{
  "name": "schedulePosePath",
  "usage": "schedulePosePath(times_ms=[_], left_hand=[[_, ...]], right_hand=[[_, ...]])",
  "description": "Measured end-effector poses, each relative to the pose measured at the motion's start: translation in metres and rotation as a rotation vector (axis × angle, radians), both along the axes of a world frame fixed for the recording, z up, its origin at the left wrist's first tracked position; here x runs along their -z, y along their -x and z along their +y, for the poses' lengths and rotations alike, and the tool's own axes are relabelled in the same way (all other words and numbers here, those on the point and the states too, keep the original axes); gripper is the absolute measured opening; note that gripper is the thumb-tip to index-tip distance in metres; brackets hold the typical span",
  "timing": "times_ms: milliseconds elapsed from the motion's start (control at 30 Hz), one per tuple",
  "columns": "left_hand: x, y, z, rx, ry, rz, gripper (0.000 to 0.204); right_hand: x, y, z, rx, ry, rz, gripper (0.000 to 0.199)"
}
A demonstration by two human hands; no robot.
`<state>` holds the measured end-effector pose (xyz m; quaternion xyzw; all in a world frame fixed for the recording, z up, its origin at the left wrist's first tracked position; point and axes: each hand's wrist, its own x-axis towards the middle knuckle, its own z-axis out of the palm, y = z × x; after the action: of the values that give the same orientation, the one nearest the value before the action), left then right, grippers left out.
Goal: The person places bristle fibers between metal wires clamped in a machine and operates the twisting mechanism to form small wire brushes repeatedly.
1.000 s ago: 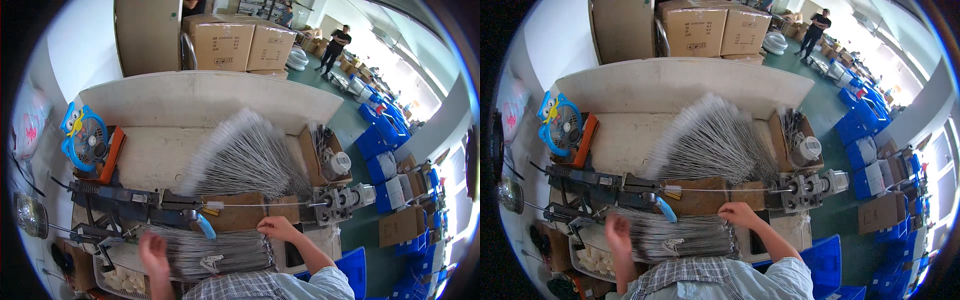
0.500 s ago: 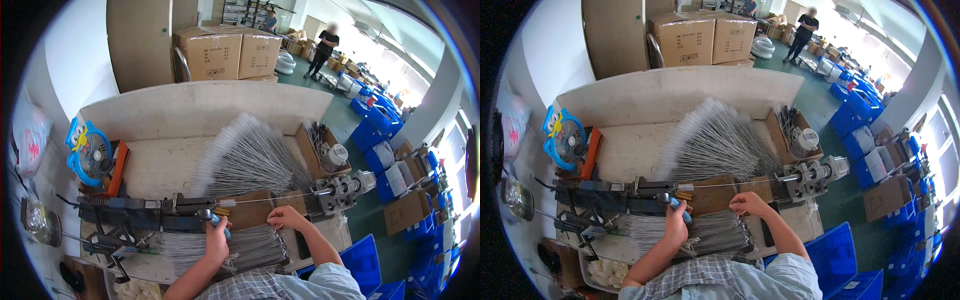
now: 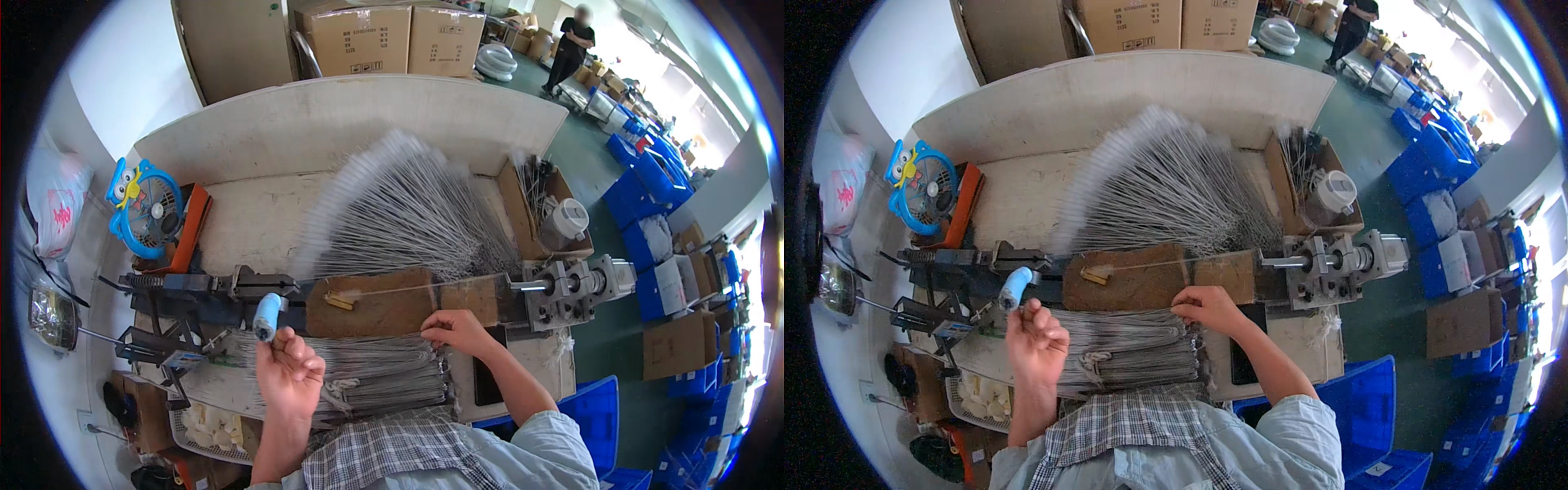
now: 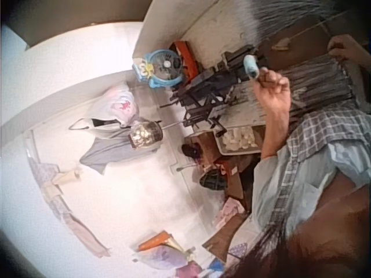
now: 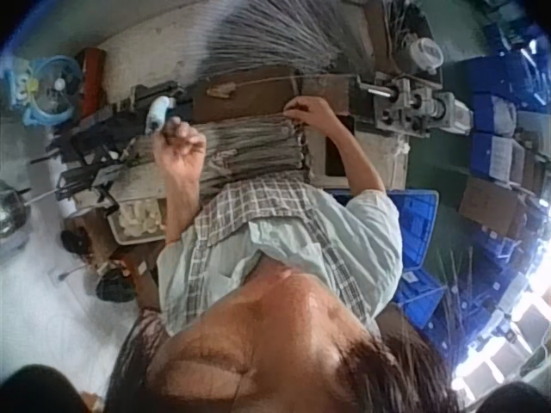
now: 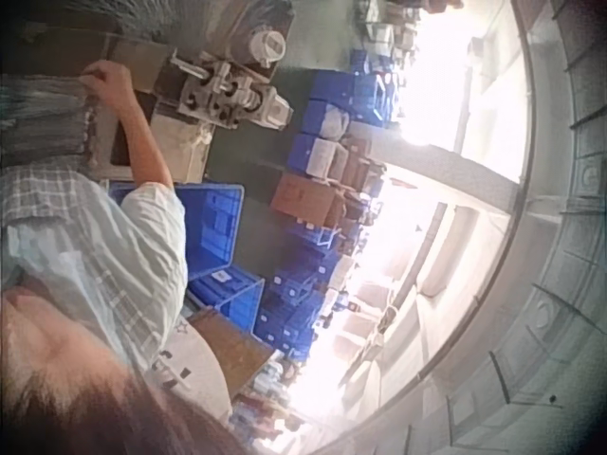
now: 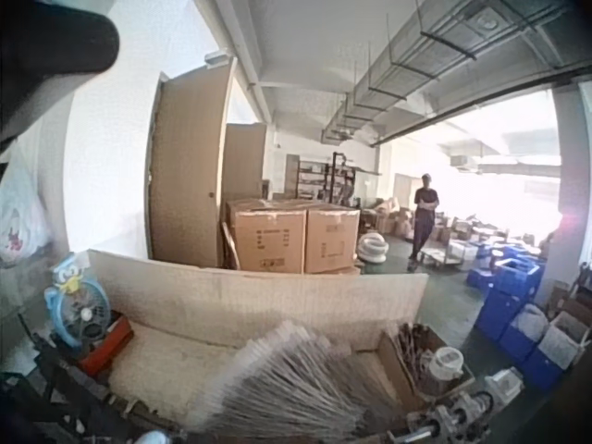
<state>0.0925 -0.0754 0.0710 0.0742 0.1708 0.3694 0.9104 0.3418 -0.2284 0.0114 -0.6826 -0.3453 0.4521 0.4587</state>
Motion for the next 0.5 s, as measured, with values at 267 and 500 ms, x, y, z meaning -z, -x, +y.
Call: schedulePosePath(times_ms=[267, 500], left_hand=[[0.042, -0.124, -0.016, -0.175, -1.931, 1.064, 0.015], [0.051, -0.139, 0.011, 0.014, -2.245, 1.216, 0.01]], right_hand=[[0.0, 0.0, -0.008, -0.247, -0.253, -0.604, 0.015], [-0.039, 0.002, -0.036, -0.254, -0.125, -0.978, 0.021]])
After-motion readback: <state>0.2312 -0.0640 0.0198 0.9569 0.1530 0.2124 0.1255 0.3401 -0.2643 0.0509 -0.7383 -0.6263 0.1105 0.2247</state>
